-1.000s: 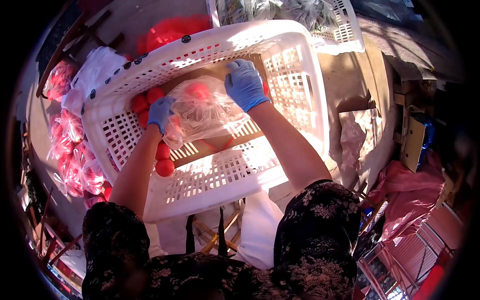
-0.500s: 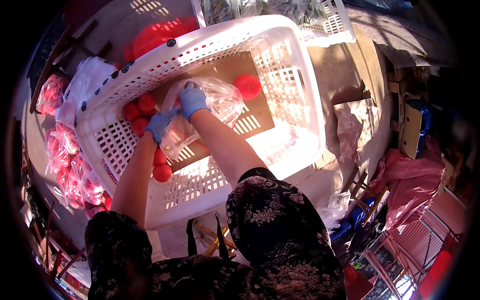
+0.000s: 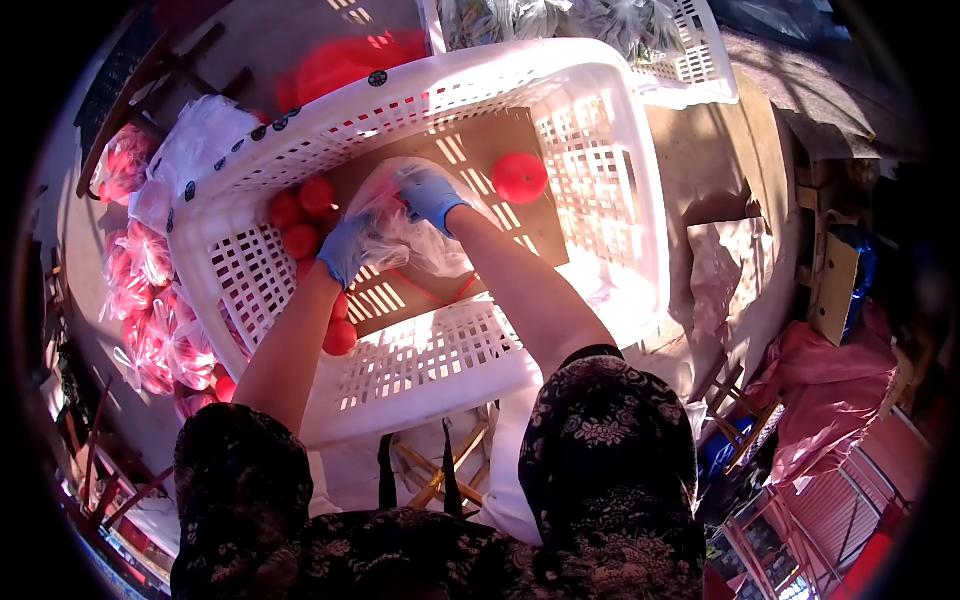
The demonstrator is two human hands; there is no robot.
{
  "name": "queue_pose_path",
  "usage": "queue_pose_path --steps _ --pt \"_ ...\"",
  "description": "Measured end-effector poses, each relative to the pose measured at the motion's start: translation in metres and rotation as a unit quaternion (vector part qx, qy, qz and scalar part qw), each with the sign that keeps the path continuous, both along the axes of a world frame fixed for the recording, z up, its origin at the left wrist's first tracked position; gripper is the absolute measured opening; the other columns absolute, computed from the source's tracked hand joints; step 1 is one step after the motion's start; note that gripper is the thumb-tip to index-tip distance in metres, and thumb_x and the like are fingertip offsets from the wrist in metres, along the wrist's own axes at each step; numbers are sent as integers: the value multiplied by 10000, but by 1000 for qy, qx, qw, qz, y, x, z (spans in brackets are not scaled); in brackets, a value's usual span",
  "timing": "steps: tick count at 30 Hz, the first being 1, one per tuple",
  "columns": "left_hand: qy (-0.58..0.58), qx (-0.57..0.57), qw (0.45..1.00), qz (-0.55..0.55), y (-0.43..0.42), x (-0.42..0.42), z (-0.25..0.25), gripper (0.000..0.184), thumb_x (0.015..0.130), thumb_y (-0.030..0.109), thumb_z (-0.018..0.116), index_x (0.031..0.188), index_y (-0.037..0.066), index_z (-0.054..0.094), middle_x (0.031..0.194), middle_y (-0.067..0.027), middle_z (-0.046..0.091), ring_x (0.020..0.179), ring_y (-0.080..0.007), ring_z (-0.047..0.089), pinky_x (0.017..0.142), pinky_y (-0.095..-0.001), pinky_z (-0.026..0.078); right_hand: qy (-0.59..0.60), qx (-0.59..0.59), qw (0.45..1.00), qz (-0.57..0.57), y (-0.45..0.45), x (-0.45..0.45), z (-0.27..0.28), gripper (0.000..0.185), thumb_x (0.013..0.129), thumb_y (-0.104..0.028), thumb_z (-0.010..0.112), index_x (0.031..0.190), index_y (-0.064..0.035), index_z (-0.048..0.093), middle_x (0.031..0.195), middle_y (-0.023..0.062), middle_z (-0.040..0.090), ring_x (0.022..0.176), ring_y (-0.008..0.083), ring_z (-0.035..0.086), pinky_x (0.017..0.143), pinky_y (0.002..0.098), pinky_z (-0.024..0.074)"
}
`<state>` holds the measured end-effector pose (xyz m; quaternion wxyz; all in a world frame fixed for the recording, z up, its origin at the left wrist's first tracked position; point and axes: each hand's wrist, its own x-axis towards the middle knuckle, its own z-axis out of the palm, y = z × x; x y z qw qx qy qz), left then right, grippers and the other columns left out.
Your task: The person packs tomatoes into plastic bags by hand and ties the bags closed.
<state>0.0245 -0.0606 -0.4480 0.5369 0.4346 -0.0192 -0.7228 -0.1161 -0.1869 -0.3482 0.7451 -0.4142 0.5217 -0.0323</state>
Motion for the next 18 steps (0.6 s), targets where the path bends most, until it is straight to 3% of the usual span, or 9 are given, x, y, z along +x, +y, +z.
queue_pose_path --steps 2,4,9,11,12,14,16,17,18 --pt "12 10 1000 -15 9 0 -8 280 907 195 472 1140 48 518 1052 -97 571 934 -176 567 794 -293 478 50 -182 977 97 -1 1 -17 296 735 -233 656 967 -54 615 889 107 619 783 208 600 733 330 493" --pt "27 20 999 -32 17 1 -17 281 912 208 465 1139 52 520 1042 -95 572 923 -171 568 787 -289 478 120 -404 890 176 5 2 -20 411 710 -258 691 1045 -44 584 916 103 629 824 211 609 749 331 488" --pt "26 9 997 -72 4 6 -28 299 920 233 439 1160 69 508 1077 -76 557 962 -163 542 827 -282 442 105 -201 959 170 5 6 -24 500 621 -224 755 1063 -48 601 982 107 635 901 192 601 775 318 483" --pt "-65 -25 991 -113 -4 2 0 315 920 237 422 1184 80 491 1127 -60 540 1018 -162 515 877 -282 406 38 -162 968 188 7 0 -9 549 608 -209 759 1101 -42 584 1000 109 623 923 189 593 776 318 490" --pt "-224 -92 952 -186 -7 1 22 324 920 239 414 1196 85 482 1152 -52 531 1046 -161 502 902 -282 388 4 -141 970 198 5 -4 3 574 602 -201 761 1120 -39 576 1008 110 617 934 187 588 777 318 493" --pt "-633 -230 666 -321 -10 0 57 341 919 243 398 1219 96 466 1202 -37 514 1102 -160 475 952 -282 353 -113 18 977 179 -12 -22 35 569 731 -154 705 1234 -32 470 1153 125 538 990 232 566 857 357 484" --pt "-830 -243 329 -381 -10 -1 70 359 917 236 385 1244 101 445 1252 -20 492 1157 -158 442 1002 -286 312 -242 172 948 113 -13 -39 49 623 752 -185 701 1274 -14 407 1188 141 508 1037 242 543 857 376 488" --pt "-780 -230 397 -425 -22 -6 99 355 935 240 357 1249 98 439 1262 -29 483 1168 -167 434 1025 -302 296 -270 201 936 106 -14 -45 58 634 770 -265 689 1276 -16 401 1191 150 505 1084 246 516 856 420 484" --pt "-885 -252 120 -373 -24 -7 99 353 938 250 362 1242 90 443 1250 -34 490 1152 -171 448 1014 -307 313 -291 256 919 69 -17 -49 60 636 774 -297 681 1274 -20 403 1192 147 505 1084 246 515 852 432 482"
